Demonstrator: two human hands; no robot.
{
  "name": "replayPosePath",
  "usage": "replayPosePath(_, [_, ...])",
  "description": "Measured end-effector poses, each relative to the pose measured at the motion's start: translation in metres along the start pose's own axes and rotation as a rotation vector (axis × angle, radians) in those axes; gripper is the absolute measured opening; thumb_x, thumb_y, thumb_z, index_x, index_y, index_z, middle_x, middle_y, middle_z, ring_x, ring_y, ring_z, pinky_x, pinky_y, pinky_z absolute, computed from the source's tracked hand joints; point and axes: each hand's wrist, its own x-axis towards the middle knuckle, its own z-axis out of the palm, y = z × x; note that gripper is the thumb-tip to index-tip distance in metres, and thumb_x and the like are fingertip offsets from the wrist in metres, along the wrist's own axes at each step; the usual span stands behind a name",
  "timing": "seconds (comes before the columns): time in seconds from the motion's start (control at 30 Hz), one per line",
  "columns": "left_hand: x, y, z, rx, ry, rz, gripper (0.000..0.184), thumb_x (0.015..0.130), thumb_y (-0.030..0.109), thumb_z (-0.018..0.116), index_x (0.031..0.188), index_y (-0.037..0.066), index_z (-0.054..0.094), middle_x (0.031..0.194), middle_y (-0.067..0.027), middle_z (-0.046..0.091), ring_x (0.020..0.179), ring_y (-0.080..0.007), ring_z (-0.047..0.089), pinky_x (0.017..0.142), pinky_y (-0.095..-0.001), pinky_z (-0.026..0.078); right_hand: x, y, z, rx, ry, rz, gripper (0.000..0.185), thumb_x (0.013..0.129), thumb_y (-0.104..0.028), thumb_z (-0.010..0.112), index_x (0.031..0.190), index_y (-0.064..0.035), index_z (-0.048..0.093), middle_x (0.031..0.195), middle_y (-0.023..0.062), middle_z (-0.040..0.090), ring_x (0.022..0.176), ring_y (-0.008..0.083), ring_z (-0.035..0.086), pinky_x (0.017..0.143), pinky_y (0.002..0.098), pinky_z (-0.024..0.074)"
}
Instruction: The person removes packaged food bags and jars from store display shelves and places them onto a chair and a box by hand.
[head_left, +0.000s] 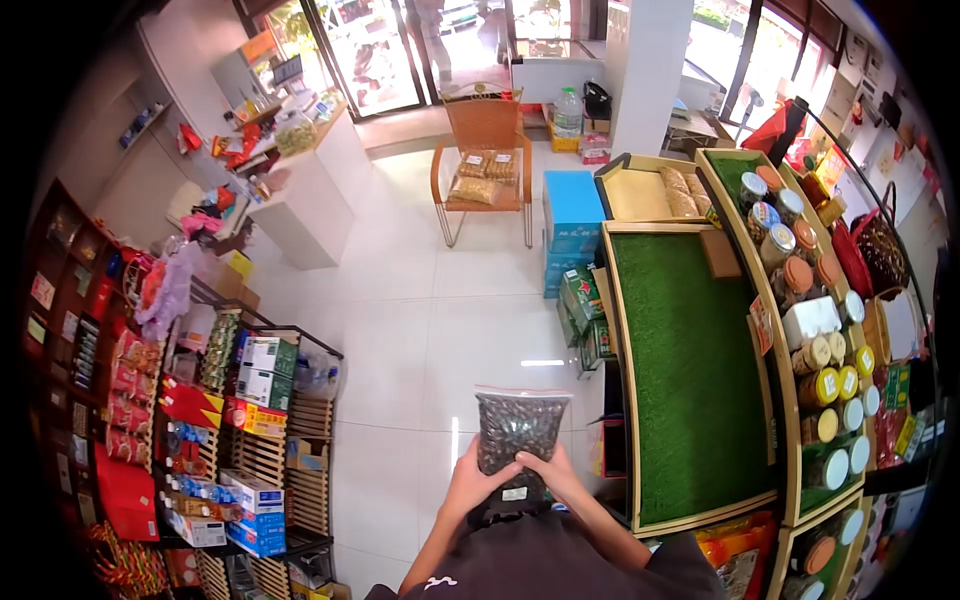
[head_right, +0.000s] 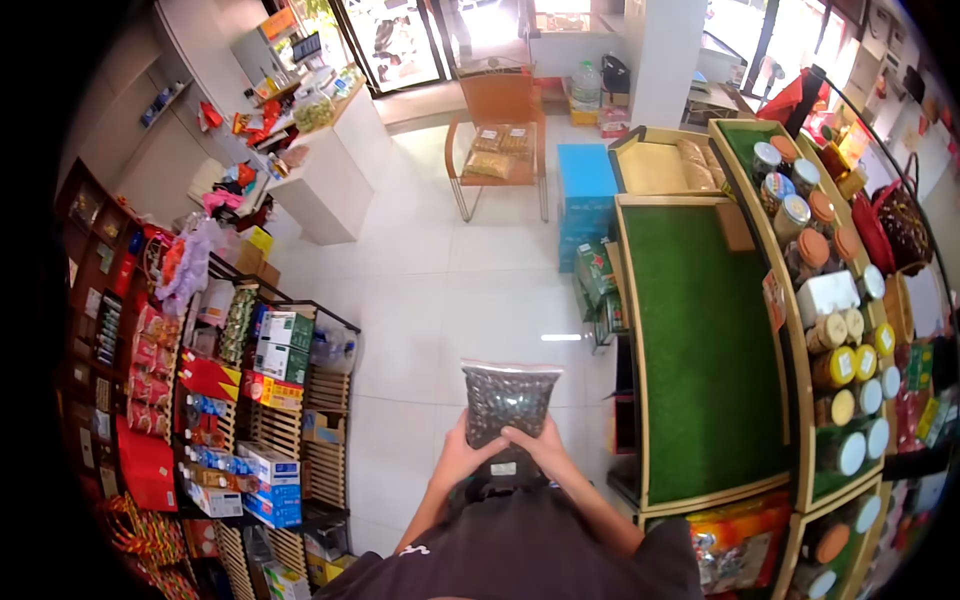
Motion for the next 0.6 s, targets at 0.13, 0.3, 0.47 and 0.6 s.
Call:
replayPosePath(0.13, [0.072, -0.011, -0.033, 0.025, -0.015, -0.001, 0.065, 0.07, 0.033, 0.079, 0.117, 0.0, 0.049, 0.1, -0.0143, 0.065, 0.094, -0.0219, 0.064, 0.082, -0.0331, 0.049, 0.067, -0.01, 0.016, 0.038, 0.019, 0.107, 0.051, 0.079, -0.004, 0.069, 0.123, 0.0011, 0.043, 0.113, 0.0078, 0.056, 0.103, 0.0148, 0.055, 0.087, 0.0291, 0.0473])
replayPosePath(0.3, [0.179, -0.022, -0.08, -0.049, -0.081, 0.018, 0.064, 0.07, 0.032, 0.079, 0.118, 0.002, 0.048, 0.1, -0.014, 0.066, 0.095, -0.0236, 0.064, 0.083, -0.0344, 0.049, 0.166, -0.026, 0.049, -0.084, 0.064, 0.079, 0.051, 0.081, -0.008, 0.069, 0.124, 0.0003, 0.042, 0.113, 0.0093, 0.056, 0.102, 0.0156, 0.055, 0.088, 0.0316, 0.0465])
replayPosePath(0.47, [0.271, -0.012, -0.138, -0.134, -0.126, 0.023, 0.068, 0.072, 0.024, 0.077, 0.126, -0.002, 0.045, 0.114, -0.0148, 0.059, 0.106, -0.0207, 0.057, 0.091, -0.0325, 0.044, 0.259, -0.054, 0.099, -0.162, 0.082, 0.044, 0.058, 0.081, -0.012, 0.07, 0.128, 0.0013, 0.039, 0.118, 0.0094, 0.053, 0.11, 0.016, 0.05, 0.092, 0.0311, 0.0439])
replayPosePath(0.6, [0.334, 0.005, -0.175, -0.153, -0.139, -0.03, 0.059, 0.075, 0.025, 0.076, 0.118, -0.003, 0.047, 0.109, -0.0139, 0.06, 0.1, -0.0191, 0.058, 0.086, -0.0314, 0.047, 0.326, -0.058, 0.12, -0.12, 0.065, 0.034, 0.05, 0.085, -0.014, 0.066, 0.125, 0.0012, 0.04, 0.115, 0.0086, 0.055, 0.104, 0.0149, 0.053, 0.089, 0.03, 0.0456])
